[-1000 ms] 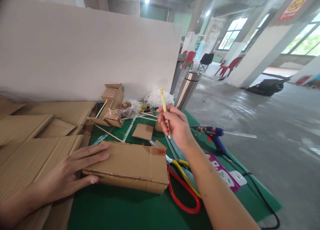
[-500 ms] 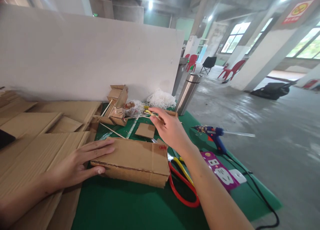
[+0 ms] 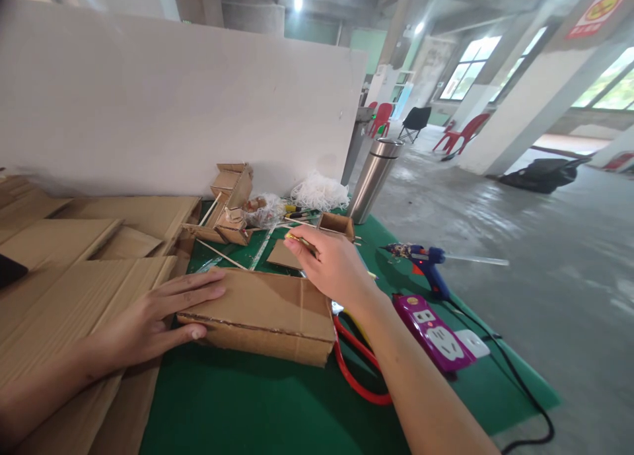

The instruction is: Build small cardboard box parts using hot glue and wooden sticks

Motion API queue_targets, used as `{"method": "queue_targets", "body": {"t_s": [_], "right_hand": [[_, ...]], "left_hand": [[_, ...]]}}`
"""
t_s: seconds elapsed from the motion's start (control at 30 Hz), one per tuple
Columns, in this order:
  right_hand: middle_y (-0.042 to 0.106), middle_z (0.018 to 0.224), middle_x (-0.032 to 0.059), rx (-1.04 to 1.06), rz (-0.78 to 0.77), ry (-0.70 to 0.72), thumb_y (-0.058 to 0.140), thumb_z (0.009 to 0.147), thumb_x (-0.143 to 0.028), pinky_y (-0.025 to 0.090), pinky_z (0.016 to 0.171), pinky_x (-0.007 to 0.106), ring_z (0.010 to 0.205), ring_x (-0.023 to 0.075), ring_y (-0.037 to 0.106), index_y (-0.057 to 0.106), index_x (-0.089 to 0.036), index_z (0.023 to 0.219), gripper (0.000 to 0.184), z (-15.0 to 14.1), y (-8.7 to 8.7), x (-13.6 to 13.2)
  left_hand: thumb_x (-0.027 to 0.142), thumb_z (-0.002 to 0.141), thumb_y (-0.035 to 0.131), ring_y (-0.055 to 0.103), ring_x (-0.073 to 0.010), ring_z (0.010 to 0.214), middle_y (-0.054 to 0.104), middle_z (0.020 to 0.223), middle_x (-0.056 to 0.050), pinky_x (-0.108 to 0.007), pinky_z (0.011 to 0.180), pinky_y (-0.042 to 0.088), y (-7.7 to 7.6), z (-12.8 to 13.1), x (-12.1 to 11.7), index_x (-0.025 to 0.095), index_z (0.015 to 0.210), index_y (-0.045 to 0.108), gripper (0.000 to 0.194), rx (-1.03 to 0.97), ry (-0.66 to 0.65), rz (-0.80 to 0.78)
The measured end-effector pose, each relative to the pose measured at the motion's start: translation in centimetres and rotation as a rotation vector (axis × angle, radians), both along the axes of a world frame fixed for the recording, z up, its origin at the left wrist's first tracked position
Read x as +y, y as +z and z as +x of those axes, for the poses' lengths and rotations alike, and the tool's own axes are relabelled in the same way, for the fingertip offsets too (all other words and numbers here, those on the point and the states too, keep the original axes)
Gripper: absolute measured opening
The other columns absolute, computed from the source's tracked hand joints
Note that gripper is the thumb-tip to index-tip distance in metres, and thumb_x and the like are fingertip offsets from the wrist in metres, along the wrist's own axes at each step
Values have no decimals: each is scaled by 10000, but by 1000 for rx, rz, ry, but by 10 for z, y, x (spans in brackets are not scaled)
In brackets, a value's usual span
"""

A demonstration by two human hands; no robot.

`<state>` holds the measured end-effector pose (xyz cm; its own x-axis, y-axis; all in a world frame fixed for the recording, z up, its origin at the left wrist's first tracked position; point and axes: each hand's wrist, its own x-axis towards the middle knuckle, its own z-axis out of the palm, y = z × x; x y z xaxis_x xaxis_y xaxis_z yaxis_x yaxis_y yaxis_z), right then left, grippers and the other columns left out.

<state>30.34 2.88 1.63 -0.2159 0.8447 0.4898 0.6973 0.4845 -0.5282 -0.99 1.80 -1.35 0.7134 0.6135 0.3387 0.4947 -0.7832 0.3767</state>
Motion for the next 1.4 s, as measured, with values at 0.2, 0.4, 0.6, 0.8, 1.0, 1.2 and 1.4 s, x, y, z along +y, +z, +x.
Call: {"method": "queue_targets", "body": {"t_s": [0.2,0.4,0.6,0.8,1.0,1.2,1.4], "right_hand": [[583,671,-10,32,-48,3,454,991,-403,366,548,263,554,132,493,592,-220,1019,231,-3,2,-1],[535,672,-20,159,-96,46,473,970,-350,407,572,258,626,146,532,462,-232,868,156,-5,0,-2],[497,685,-30,112,-74,23,487,958,-334,352,529,250,582,121,448,480,-227,835,163,-4,-1,-1],[579,719,-4,80,-65,16,454,980,-369,383,562,265,611,143,533,541,-216,1042,186,-3,-2,0],[643,764,21,18,-28,18,425,998,-337,426,617,289,642,160,577,562,-213,1156,243,-2,-4,2],[645,769,30,40,4,22,427,1003,-346,438,605,288,664,170,597,557,-203,1165,252,-1,-5,2],[643,767,20,67,64,42,431,998,-269,473,636,284,684,160,601,549,-210,1298,327,-1,-5,2]], "left_hand": [[298,919,644,518,-271,1346,490,1518,-11,-460,1094,474,-1,-1,0,364,1424,502,528,7,9,-1],[313,924,637,528,-273,1337,499,1511,-24,-467,1094,471,-1,-1,0,348,1418,513,511,10,8,-5],[326,927,634,505,-272,1357,479,1526,-9,-463,1101,464,-2,-1,1,367,1427,497,520,21,14,-10],[321,927,634,511,-275,1351,474,1529,-6,-457,1098,468,-1,-1,0,373,1429,493,524,21,9,-16],[319,922,639,518,-281,1345,488,1519,-9,-468,1094,472,-1,-1,1,375,1428,495,529,13,11,-17],[307,922,639,509,-283,1353,481,1524,-7,-478,1095,467,-1,-1,0,380,1432,486,537,26,15,-24],[282,924,636,494,-276,1366,474,1529,-5,-484,1114,444,-2,-2,0,378,1428,491,534,25,19,-29]]}}
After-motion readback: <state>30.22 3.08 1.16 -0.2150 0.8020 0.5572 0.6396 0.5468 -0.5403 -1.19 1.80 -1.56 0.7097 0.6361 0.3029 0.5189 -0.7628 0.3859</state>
